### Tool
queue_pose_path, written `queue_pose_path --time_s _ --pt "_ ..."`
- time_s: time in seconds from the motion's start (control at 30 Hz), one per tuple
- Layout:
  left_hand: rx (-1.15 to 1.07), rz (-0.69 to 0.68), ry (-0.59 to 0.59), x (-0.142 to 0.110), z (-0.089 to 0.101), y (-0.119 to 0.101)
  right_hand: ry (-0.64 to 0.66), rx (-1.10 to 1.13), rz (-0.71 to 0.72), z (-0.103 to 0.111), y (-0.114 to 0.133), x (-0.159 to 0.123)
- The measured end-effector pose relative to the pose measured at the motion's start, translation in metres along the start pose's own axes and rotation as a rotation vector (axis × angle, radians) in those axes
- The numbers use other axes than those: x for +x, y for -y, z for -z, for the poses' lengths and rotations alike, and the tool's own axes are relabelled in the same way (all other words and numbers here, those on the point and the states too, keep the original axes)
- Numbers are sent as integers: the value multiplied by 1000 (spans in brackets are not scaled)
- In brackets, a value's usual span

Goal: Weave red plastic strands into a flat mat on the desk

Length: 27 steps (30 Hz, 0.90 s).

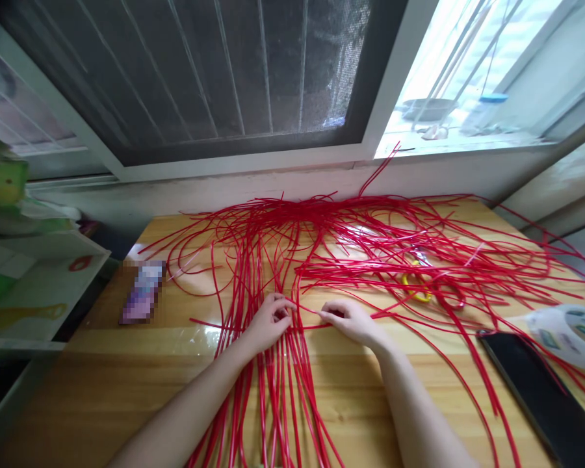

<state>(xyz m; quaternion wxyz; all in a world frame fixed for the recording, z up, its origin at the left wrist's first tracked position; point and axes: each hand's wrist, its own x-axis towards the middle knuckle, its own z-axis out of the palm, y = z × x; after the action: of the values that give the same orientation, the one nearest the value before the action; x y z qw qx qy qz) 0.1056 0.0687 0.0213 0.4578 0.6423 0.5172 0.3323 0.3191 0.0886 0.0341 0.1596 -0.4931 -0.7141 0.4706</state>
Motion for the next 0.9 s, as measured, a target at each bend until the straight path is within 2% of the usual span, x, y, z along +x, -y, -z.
queue_pose_path --time_s 0.17,0.3,0.47,0.57,0.67,0.83,0.9 --pt "89 -36 -64 -10 7 -3 -81 -324 120 -17 6 8" --pt "17 56 -103 -14 7 0 -138 -506 201 -29 13 10" --pt "-209 184 -113 -14 6 5 -145 -549 226 -30 17 7" --pt "-182 207 -82 -16 13 8 -262 -573 270 -27 25 2" --pt "-83 157 -70 -21 24 6 -361 -584 337 -30 38 1" --pt "-15 90 -4 -26 35 -10 -180 -532 394 -55 44 10" --pt "-54 106 -11 -25 33 -17 -164 -490 375 -65 38 16"
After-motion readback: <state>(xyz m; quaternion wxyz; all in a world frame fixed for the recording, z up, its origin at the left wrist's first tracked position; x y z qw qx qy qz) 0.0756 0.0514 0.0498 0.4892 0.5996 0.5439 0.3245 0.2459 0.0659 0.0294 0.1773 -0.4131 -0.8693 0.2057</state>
